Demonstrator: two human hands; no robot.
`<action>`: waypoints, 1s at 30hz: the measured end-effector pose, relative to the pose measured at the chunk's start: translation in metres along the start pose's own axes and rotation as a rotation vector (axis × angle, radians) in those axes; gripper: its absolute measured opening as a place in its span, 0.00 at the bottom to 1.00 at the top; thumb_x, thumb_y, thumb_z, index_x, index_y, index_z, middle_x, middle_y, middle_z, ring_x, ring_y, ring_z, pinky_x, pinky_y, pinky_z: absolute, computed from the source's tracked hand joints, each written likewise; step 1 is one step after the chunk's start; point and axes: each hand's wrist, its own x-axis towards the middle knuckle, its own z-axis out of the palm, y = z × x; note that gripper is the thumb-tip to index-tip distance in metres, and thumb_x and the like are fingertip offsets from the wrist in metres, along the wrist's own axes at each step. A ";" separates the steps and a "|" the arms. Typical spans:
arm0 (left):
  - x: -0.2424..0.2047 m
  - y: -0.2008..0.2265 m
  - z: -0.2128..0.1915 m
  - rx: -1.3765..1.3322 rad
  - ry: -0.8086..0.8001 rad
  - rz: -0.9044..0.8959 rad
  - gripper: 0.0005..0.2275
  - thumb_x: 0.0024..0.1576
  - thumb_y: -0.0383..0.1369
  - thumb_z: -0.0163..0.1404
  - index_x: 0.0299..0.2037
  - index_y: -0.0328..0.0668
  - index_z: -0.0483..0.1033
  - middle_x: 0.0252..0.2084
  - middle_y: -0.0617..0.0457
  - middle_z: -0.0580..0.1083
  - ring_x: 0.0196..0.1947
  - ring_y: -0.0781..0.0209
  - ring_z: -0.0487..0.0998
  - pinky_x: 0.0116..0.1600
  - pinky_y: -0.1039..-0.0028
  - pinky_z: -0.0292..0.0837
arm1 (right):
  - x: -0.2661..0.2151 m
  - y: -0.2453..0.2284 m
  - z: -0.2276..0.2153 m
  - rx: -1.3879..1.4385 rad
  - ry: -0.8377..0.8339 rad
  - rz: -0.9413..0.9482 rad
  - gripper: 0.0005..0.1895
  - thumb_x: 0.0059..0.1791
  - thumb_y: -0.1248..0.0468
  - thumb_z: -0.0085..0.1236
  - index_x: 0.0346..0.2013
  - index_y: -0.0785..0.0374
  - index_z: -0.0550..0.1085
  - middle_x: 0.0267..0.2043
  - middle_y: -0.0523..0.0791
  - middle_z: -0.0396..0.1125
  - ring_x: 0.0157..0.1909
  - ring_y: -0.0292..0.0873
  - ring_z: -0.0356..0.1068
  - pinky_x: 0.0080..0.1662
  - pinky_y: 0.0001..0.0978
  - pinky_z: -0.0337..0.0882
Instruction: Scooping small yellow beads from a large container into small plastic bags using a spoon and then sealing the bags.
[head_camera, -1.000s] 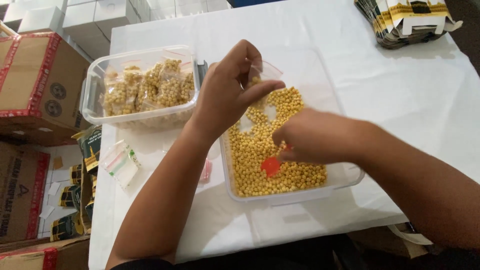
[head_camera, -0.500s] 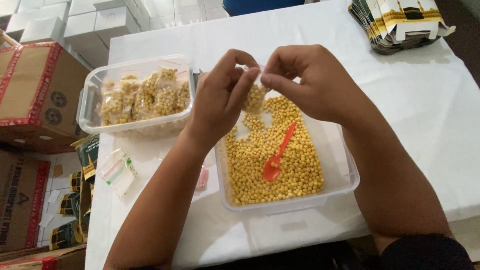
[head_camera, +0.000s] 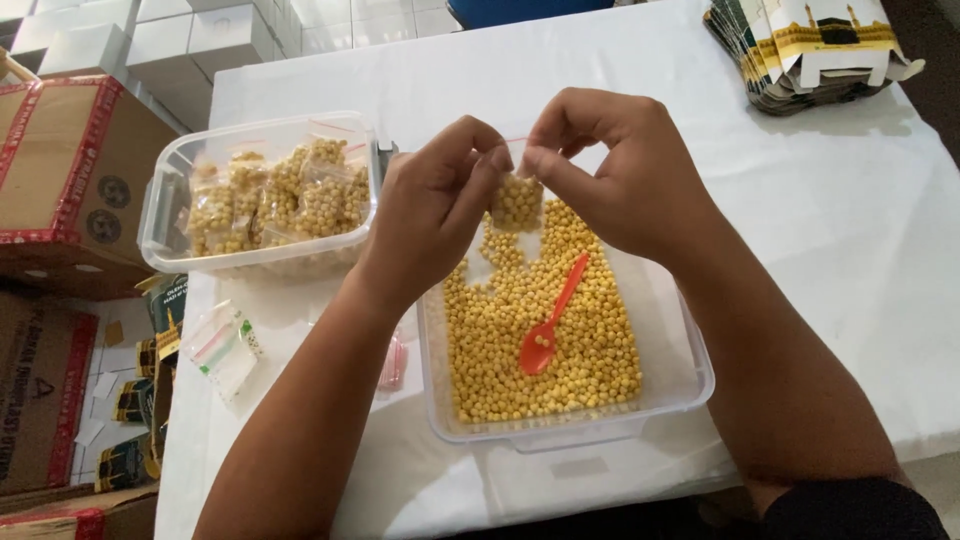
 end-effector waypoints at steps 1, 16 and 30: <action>0.000 0.000 0.000 0.014 -0.021 0.014 0.09 0.68 0.35 0.42 0.37 0.43 0.68 0.20 0.57 0.69 0.18 0.69 0.66 0.25 0.77 0.58 | 0.000 0.001 0.000 -0.003 -0.016 0.002 0.04 0.53 0.65 0.57 0.33 0.58 0.74 0.32 0.38 0.71 0.37 0.33 0.69 0.46 0.29 0.71; -0.001 0.001 0.003 0.030 0.067 0.071 0.08 0.68 0.32 0.41 0.37 0.41 0.67 0.19 0.56 0.67 0.17 0.68 0.64 0.26 0.76 0.57 | 0.000 0.009 0.000 -0.080 0.026 0.006 0.05 0.53 0.64 0.55 0.33 0.59 0.73 0.34 0.39 0.70 0.40 0.36 0.68 0.47 0.33 0.70; 0.004 -0.027 -0.018 -0.217 0.165 -0.132 0.08 0.69 0.37 0.37 0.39 0.45 0.64 0.28 0.55 0.70 0.23 0.67 0.73 0.23 0.81 0.66 | 0.004 0.020 0.001 -0.110 -0.100 0.205 0.09 0.54 0.61 0.57 0.29 0.56 0.72 0.25 0.38 0.66 0.22 0.30 0.54 0.27 0.27 0.57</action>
